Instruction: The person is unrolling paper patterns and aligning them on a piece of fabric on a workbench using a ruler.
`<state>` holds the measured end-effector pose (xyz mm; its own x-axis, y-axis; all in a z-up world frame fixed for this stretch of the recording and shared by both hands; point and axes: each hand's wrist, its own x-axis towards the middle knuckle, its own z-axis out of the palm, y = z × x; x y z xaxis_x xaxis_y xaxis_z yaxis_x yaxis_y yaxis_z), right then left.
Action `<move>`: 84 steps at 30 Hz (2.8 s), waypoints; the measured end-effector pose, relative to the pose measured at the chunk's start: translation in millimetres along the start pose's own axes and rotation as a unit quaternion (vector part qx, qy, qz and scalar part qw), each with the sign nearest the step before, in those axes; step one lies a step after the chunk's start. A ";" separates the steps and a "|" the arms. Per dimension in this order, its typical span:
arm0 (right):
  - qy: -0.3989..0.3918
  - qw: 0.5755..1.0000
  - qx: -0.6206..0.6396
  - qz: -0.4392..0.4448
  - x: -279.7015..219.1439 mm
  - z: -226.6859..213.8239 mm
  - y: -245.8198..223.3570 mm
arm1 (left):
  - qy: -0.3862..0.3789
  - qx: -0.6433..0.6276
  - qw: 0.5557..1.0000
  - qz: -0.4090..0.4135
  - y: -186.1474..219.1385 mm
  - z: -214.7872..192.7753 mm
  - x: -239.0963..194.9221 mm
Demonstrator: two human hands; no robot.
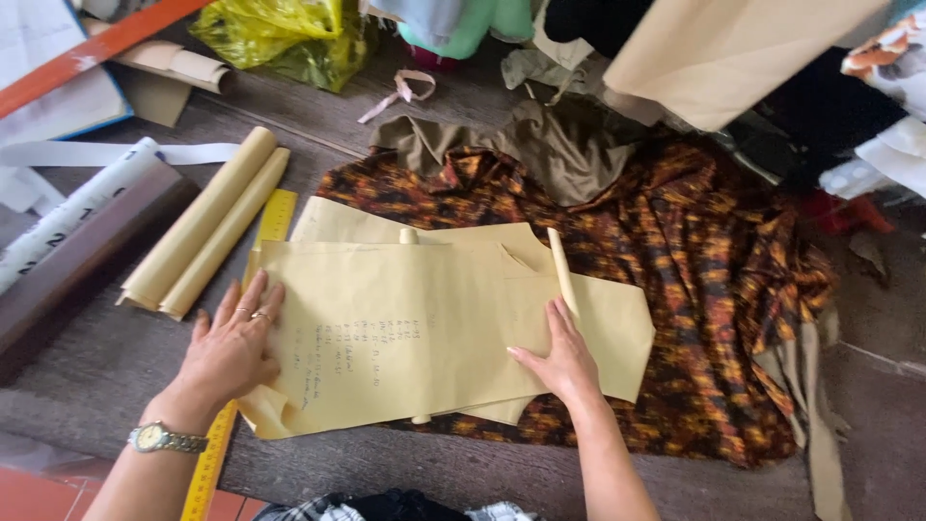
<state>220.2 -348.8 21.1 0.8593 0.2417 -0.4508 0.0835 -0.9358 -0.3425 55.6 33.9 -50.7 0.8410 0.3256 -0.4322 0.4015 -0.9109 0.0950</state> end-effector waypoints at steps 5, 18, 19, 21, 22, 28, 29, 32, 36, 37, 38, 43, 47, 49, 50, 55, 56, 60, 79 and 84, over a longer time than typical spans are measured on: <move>0.005 1.000 -0.008 -0.009 2.0 3.2 3.8 | 0.000 -0.006 1.000 0.000 2.2 -1.5 -0.6; 0.002 1.000 -0.008 0.001 -0.2 0.7 -1.6 | -0.025 0.012 1.000 -0.012 4.7 -2.8 0.6; 0.002 1.000 -0.008 0.001 -0.3 0.3 -2.0 | -0.025 0.012 1.000 -0.012 5.4 -3.7 -0.4; 0.001 1.000 -0.013 0.005 -0.7 -0.1 -2.8 | -0.024 0.011 1.000 -0.015 6.7 -5.3 -2.5; 0.001 1.000 -0.013 0.005 -1.5 -1.0 -4.7 | -0.024 0.011 1.000 -0.014 7.0 -6.2 -2.6; 0.004 1.000 -0.013 0.005 -1.5 0.0 -4.9 | -0.028 0.014 0.999 -0.017 6.5 -5.5 -2.1; 0.005 1.000 -0.012 0.006 -0.8 0.6 -4.1 | -0.028 0.015 0.999 -0.016 6.8 -5.6 -2.3; 0.007 1.000 -0.011 0.005 -0.4 1.3 -2.7 | -0.025 0.015 0.999 -0.016 7.2 -5.9 -2.5; 0.004 1.000 -0.011 0.019 -2.8 -1.9 -8.7 | -0.021 0.012 1.000 -0.014 7.2 -4.9 -2.6; 0.004 1.000 -0.011 0.019 -2.8 -1.9 -8.7 | -0.021 0.012 1.000 -0.014 6.7 -3.8 -2.2; 0.005 1.000 -0.010 0.017 -2.6 -1.9 -8.7 | -0.019 0.013 1.000 -0.013 6.3 -2.7 -1.8; 0.003 1.000 -0.014 0.008 -0.8 -0.7 -5.8 | -0.017 0.015 1.000 -0.015 7.6 -4.8 -3.5; 0.008 1.000 -0.005 0.009 -3.1 -2.2 -9.6 | -0.018 0.016 1.000 -0.016 6.2 -1.3 -1.7; 0.010 1.000 -0.001 0.012 -3.3 -2.0 -9.1 | -0.017 0.017 1.000 -0.016 5.5 0.2 -0.9; 0.010 1.000 -0.004 0.007 -2.6 -1.6 -7.6 | -0.017 0.015 1.000 -0.015 5.3 0.5 -0.8; 0.014 1.000 -0.011 -0.013 -1.4 2.2 -1.3 | -0.015 0.012 1.000 -0.014 5.1 0.5 -1.2; 0.016 1.000 -0.010 -0.013 -1.0 2.9 -0.5 | -0.015 0.012 1.000 -0.014 4.8 0.8 -1.1; 0.021 1.000 -0.006 -0.010 -0.1 3.9 0.0 | -0.008 0.014 1.000 -0.013 5.0 2.2 -1.4; -0.021 0.997 -0.045 0.062 11.4 9.7 2.2 | 0.004 -0.148 0.989 0.027 -5.2 -22.2 -23.9; -0.024 0.996 -0.040 0.070 11.1 9.2 1.3 | -0.017 -0.138 0.990 0.034 -4.2 -27.9 -24.7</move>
<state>225.2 -345.0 8.1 0.8402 0.1167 -0.5295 0.0054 -0.9783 -0.2070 43.3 36.8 -15.4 0.8584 0.2536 -0.4458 0.4324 -0.8253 0.3631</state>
